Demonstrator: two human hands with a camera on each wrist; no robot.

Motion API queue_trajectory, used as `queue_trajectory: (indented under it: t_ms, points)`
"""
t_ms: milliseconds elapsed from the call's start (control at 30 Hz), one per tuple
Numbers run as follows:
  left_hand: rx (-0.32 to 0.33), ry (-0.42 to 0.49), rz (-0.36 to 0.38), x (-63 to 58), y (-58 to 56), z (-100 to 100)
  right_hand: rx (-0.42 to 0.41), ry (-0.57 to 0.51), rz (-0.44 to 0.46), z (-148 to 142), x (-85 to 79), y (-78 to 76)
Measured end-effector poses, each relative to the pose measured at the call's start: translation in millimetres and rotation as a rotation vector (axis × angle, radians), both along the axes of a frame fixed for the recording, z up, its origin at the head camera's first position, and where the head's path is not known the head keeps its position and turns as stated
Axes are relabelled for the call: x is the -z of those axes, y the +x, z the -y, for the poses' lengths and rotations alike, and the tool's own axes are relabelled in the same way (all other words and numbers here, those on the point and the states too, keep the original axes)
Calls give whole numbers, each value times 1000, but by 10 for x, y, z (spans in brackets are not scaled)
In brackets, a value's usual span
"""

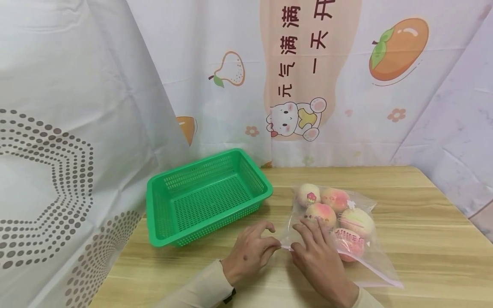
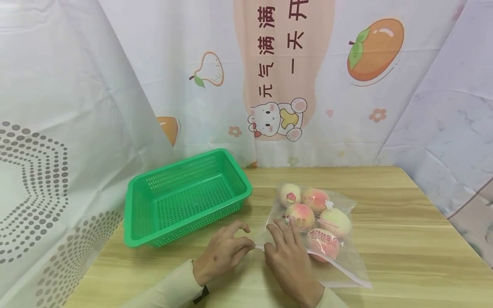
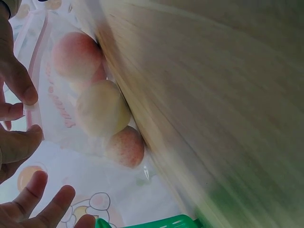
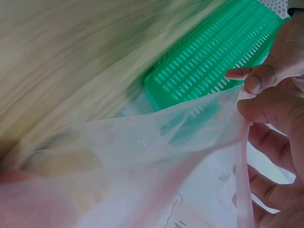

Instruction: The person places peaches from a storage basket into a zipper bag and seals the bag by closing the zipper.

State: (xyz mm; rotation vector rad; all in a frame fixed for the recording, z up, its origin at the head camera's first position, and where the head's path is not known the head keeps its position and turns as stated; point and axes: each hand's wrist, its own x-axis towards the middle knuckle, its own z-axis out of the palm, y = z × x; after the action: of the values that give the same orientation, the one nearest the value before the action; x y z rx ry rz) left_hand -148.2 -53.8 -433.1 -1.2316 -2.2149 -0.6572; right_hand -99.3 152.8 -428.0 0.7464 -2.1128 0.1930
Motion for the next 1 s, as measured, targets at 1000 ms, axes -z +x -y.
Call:
queue_trajectory:
  t_ms: [1000]
  points:
    - [-26,-8,8,20,10,20,-4,0,-9,-107,28,19]
